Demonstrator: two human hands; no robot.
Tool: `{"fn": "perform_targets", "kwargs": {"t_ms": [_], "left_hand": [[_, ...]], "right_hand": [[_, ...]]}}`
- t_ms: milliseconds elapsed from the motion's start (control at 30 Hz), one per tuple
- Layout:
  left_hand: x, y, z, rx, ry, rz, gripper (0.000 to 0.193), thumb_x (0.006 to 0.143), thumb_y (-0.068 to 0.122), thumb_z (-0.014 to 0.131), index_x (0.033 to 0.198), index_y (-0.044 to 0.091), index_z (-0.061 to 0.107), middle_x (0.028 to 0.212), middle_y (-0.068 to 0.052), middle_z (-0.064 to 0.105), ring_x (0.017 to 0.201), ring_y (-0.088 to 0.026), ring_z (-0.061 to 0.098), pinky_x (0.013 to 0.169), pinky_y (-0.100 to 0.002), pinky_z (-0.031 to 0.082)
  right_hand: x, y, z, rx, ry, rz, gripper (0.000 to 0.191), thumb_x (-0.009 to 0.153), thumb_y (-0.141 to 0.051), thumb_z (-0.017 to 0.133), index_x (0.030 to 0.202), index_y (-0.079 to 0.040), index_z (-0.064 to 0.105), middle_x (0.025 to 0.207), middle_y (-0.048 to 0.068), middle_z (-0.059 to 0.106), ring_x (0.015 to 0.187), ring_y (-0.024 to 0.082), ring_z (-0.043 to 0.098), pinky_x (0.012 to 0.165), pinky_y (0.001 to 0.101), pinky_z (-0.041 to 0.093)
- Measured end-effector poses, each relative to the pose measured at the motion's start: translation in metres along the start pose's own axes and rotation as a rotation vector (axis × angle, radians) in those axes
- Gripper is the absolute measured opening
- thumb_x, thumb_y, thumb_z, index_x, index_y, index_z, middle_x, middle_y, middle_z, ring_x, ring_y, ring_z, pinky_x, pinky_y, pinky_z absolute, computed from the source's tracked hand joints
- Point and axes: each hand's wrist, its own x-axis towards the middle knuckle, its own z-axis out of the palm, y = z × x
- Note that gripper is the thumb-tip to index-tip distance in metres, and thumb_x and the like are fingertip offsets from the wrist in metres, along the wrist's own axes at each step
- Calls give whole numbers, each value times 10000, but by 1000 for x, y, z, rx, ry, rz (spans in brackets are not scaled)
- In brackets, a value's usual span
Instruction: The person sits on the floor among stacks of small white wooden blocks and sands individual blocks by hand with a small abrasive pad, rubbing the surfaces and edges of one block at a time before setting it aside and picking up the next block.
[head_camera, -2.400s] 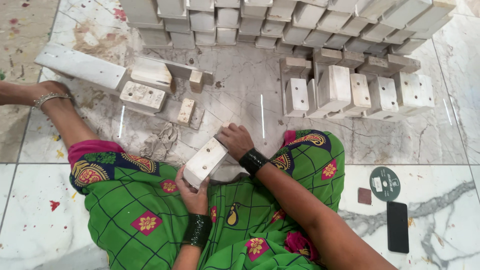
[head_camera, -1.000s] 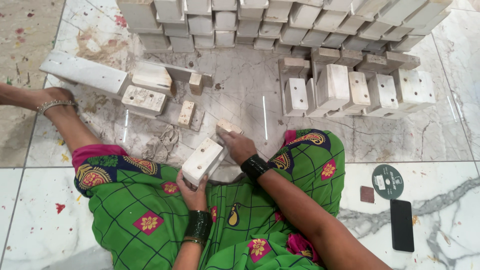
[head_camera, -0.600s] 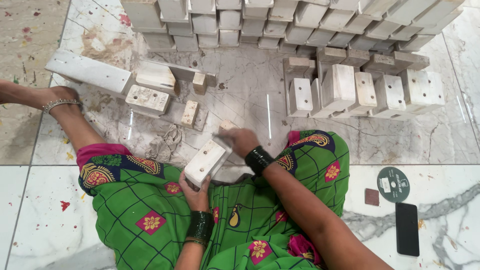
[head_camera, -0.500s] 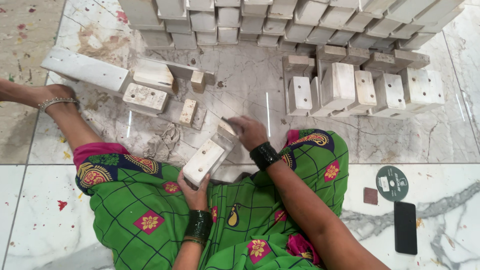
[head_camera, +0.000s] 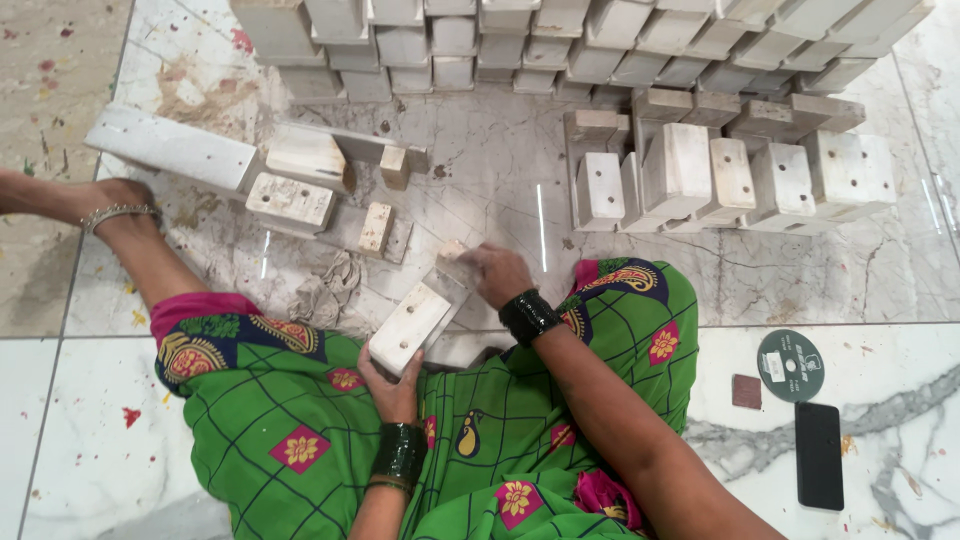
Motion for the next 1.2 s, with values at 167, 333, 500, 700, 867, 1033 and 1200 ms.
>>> {"fn": "perform_targets", "kwargs": {"t_ms": [167,333,500,700,867,1033,1200], "left_hand": [[0,0,3,-22,24,-44,830,831,101,836,1487,7,337,1405,-179,534,1259,-234,562,1069,-361,462],[5,10,5,-150,107,-353,728,867,191,731,1464,63,335,1379,-132,533,1108,-254,618,749,-419,617],[7,17,6,-168,116,-363,708,910,225,729,1470,60,329,1387,-134,534,1107,-254,633,726,-383,655],[7,6,3,-148,73,-302,754,891,211,743,1500,56,326,1413,-137,504,1144,-273,607,756,-407,644],[8,10,2,-8,47,-158,772,956,257,736,1561,26,316,1444,-173,519,1236,-286,579,860,-391,614],[15,21,4,-127,84,-459,725,971,428,593,1479,-21,337,1344,-193,551,1047,-313,691,705,-412,622],[25,17,0,-91,-27,-648,840,1010,644,356,1367,-114,417,1059,-314,632,762,-381,714,656,-416,642]], "right_hand": [[5,19,-7,198,164,181,252,902,-100,667,1121,-178,763,1013,97,760,821,249,743,760,351,606],[14,34,-14,93,219,279,255,892,-86,669,1117,-154,768,1060,118,753,914,297,731,806,386,577],[12,17,-3,-28,117,125,305,882,-79,674,1164,-155,766,1057,135,753,924,361,706,822,437,552],[22,7,7,101,156,230,188,900,-144,711,1084,-134,748,951,127,771,890,331,733,817,418,572],[27,17,2,178,88,233,158,886,-132,743,1037,-120,787,939,136,785,873,280,760,810,368,597],[22,34,-19,454,278,389,227,927,-67,673,1123,-114,776,1005,79,802,910,148,761,830,306,599],[23,35,-27,464,443,490,314,921,-56,667,1224,-108,728,939,59,735,854,138,689,799,304,573]]}}
